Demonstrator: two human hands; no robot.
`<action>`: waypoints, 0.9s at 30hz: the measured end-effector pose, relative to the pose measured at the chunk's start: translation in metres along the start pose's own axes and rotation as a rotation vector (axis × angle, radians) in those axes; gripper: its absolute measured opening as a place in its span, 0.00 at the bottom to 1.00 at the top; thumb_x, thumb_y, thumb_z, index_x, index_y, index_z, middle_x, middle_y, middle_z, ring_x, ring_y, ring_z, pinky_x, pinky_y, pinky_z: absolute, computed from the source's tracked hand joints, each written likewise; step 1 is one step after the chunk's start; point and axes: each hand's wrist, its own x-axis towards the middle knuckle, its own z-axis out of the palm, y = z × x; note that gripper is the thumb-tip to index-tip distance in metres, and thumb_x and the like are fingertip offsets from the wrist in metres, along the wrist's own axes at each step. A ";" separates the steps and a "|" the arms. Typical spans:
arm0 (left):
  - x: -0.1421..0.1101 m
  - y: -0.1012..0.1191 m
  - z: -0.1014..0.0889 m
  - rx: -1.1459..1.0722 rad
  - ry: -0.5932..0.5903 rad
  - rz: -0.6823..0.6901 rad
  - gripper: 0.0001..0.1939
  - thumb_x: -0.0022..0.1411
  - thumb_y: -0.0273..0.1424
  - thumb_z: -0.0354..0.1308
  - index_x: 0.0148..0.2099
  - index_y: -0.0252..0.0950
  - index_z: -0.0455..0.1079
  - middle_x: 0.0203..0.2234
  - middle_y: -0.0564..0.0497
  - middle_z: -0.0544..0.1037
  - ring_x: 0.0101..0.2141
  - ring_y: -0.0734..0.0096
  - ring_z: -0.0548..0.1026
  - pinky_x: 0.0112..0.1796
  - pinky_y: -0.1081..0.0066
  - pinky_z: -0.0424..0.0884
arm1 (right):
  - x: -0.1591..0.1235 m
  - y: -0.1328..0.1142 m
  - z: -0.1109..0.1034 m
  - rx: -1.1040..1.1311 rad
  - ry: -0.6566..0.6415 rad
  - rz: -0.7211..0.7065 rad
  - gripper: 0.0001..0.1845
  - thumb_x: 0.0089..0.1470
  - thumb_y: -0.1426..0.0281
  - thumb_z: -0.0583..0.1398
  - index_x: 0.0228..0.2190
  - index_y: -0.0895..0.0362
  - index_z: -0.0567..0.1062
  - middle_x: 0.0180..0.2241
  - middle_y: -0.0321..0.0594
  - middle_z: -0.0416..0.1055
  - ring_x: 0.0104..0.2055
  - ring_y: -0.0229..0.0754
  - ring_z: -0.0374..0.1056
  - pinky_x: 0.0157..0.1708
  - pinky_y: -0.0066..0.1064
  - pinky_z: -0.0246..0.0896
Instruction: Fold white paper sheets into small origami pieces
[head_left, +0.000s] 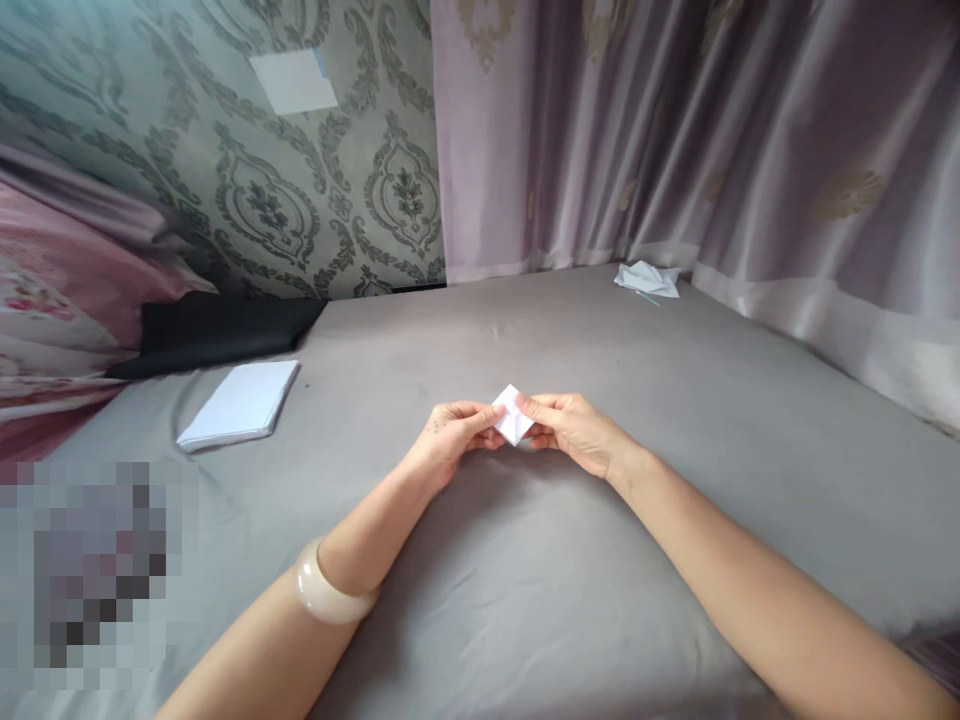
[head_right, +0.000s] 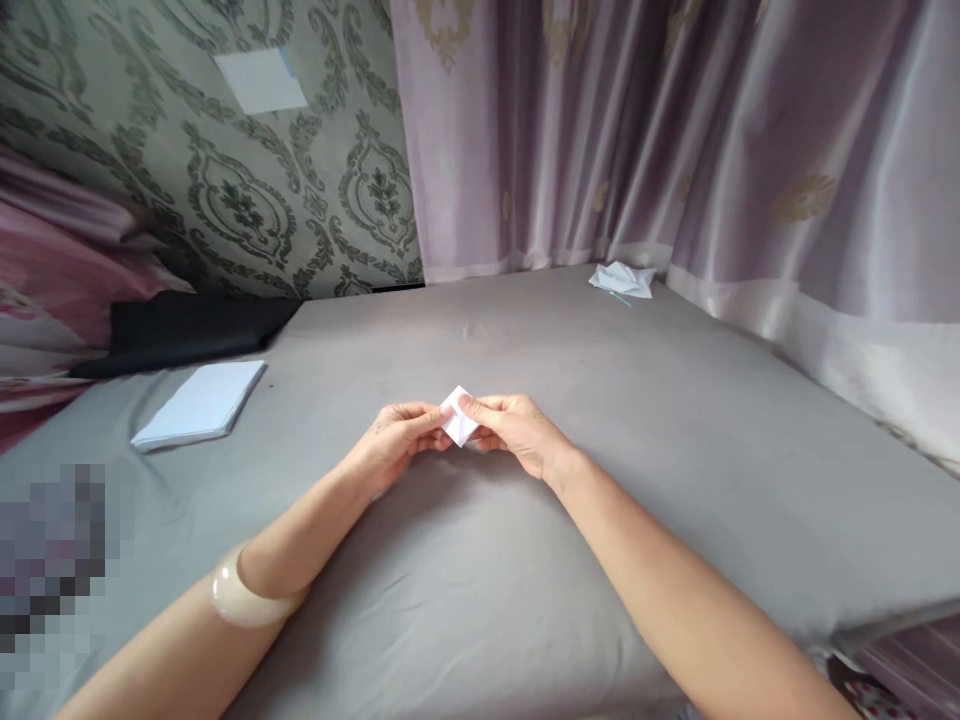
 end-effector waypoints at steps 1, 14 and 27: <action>0.000 0.000 -0.001 -0.007 0.008 -0.001 0.17 0.49 0.39 0.68 0.30 0.28 0.75 0.21 0.48 0.74 0.24 0.75 0.71 0.30 0.72 0.67 | 0.000 0.001 0.000 0.015 -0.009 0.026 0.20 0.44 0.54 0.67 0.31 0.57 0.81 0.32 0.41 0.76 0.33 0.36 0.68 0.31 0.26 0.62; 0.000 0.003 0.000 -0.004 0.018 0.000 0.15 0.47 0.36 0.69 0.26 0.30 0.71 0.17 0.52 0.71 0.20 0.78 0.68 0.26 0.73 0.64 | 0.002 0.005 0.002 0.066 0.012 0.060 0.16 0.41 0.60 0.70 0.29 0.59 0.81 0.29 0.40 0.76 0.31 0.34 0.68 0.30 0.25 0.64; 0.005 0.003 -0.010 0.179 -0.027 -0.064 0.16 0.52 0.38 0.63 0.20 0.33 0.66 0.17 0.51 0.69 0.18 0.78 0.63 0.22 0.73 0.54 | 0.007 0.009 0.005 0.096 0.065 0.134 0.08 0.46 0.67 0.68 0.27 0.60 0.80 0.28 0.40 0.76 0.28 0.32 0.68 0.28 0.22 0.67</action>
